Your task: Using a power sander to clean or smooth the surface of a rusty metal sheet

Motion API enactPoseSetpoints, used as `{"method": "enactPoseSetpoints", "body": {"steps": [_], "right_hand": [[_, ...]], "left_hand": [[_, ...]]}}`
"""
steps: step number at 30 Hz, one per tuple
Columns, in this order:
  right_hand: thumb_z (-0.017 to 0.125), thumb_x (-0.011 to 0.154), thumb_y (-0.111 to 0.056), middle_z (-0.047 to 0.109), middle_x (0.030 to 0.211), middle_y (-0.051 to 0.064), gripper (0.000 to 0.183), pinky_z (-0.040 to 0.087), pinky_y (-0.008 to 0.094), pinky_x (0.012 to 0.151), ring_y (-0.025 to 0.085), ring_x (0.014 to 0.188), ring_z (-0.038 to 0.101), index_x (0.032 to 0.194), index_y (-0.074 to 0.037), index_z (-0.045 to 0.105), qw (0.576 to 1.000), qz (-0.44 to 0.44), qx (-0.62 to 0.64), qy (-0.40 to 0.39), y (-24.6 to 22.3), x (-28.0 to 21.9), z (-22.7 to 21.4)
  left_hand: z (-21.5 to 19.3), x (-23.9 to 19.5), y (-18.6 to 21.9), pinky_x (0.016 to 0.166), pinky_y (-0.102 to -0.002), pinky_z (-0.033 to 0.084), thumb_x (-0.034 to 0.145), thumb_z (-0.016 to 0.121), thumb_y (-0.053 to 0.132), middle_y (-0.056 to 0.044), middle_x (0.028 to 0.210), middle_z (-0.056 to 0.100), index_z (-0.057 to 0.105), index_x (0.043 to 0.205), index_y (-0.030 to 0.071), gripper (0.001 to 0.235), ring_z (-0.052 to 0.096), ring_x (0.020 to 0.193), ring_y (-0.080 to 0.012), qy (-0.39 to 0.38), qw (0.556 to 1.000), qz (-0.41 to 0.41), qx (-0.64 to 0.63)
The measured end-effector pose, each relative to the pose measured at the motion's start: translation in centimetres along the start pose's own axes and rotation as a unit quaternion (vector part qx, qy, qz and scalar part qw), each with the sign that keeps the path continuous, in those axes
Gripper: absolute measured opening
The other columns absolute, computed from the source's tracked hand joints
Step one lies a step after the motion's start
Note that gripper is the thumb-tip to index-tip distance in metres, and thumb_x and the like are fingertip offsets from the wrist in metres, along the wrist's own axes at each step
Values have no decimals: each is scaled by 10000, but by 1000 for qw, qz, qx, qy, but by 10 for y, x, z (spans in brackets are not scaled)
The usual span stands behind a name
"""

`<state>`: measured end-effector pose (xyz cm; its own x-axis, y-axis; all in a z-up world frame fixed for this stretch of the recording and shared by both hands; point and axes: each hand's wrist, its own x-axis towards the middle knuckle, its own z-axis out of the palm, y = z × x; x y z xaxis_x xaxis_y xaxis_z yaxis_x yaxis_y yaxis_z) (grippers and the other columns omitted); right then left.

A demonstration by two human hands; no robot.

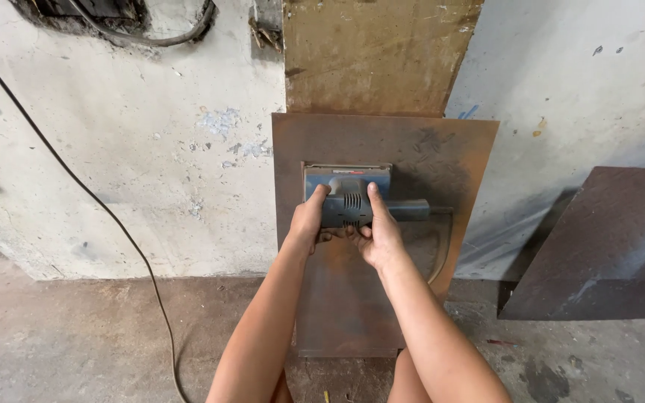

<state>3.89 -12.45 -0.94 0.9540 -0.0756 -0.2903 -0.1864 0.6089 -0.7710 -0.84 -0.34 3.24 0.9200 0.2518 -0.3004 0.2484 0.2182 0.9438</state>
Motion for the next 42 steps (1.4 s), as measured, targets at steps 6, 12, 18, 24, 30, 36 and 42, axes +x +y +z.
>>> {"method": "enactPoseSetpoints", "body": {"steps": [6,12,18,24,30,36,42], "right_hand": [[905,744,-497,470,739,53,519,618,415,502,110,377,406,1019,-133,657,1000,-23,5,-11,-22,4,15],[898,750,-488,477,751,58,514,622,396,494,103,395,427,1018,-114,667,999,-39,8,-1,-48,-4,30],[920,724,-465,494,743,70,504,617,417,467,98,416,424,988,-109,680,999,-44,28,4,-56,14,29],[903,753,-447,473,770,72,512,636,407,477,93,423,445,1048,-100,670,998,-52,16,-5,-69,8,37],[911,740,-447,460,783,44,500,649,416,494,95,436,442,1053,-130,684,998,-58,-6,-9,-82,8,47],[918,730,-382,457,799,57,537,636,412,485,110,439,432,1010,-29,626,998,-57,4,0,-47,7,20],[925,738,-326,441,771,85,502,610,463,505,128,396,385,949,-14,594,996,2,29,88,36,5,-53]], "left_hand": [[4,-9,24,708,-354,608,837,680,580,-297,1468,484,503,1480,-29,904,712,1027,-355,-4,1000,20,-4],[14,0,45,658,-361,619,842,664,555,-298,1465,475,498,1477,-23,875,741,892,-332,-22,999,40,-1],[23,11,51,654,-354,617,822,677,576,-304,1460,465,486,1479,-32,915,725,937,-349,-27,998,49,0],[27,10,63,656,-354,624,864,636,509,-336,1456,442,421,1503,-55,880,754,792,-320,-52,997,55,-24],[26,5,71,649,-351,621,851,638,516,-327,1470,434,401,1527,-34,903,757,757,-324,-42,997,56,-42],[20,34,24,642,-420,613,839,660,604,-299,1297,603,490,1453,-47,911,748,774,-314,-13,998,60,2],[-6,-18,-50,698,-422,616,858,697,588,-359,1277,598,508,1393,-157,937,746,905,-352,-45,999,15,14]]}}
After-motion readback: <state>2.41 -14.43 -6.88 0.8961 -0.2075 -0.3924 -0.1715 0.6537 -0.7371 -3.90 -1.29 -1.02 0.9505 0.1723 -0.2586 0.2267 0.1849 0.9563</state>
